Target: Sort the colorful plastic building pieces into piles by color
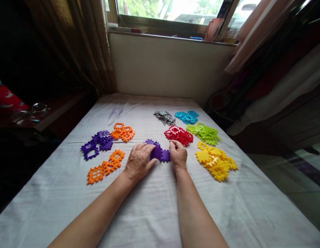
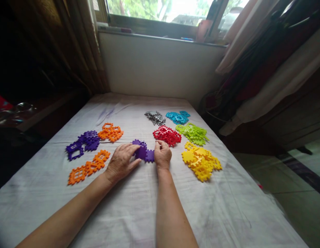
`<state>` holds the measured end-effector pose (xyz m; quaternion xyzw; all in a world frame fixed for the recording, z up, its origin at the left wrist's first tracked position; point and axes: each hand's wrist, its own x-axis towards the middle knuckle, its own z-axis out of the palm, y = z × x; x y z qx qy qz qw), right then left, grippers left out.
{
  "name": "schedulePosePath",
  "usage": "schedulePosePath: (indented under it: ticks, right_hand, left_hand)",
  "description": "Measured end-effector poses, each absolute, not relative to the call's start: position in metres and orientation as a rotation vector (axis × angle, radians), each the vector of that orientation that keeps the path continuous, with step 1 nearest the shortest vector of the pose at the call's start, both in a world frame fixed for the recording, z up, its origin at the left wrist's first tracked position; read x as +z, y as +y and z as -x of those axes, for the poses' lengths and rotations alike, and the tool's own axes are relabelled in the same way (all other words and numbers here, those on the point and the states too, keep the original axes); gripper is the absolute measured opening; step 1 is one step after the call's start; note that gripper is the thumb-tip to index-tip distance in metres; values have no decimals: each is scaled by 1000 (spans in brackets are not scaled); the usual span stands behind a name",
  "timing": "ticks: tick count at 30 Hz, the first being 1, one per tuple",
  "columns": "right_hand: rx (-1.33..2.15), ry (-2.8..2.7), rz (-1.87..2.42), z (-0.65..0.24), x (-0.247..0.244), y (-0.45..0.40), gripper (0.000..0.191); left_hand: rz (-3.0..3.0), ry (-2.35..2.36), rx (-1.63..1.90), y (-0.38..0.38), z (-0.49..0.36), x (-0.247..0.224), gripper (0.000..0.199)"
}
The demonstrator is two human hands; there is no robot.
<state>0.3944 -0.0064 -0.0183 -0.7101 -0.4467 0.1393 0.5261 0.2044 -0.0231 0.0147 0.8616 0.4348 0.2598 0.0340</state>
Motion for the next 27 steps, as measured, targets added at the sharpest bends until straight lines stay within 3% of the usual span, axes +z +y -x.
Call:
schedulePosePath:
  ticks: [10,16,20,27]
  right_hand:
    - [415,-925,1610,-396,-20,-3,43]
    - [398,-943,1620,-396,-23,-2,42]
    - [377,-966,1650,-397,-24,-2,41]
    - [369,-1001,1689,-397,-21,-5,44]
  left_hand:
    - [-2657,1429,805,1,-215,14,43]
    - [-2439,1921,966,13,-123,18,36]
    - [-2175,2370,854,20,-58,18,43]
    - [-1994,2381,753,23,-38,3,54]
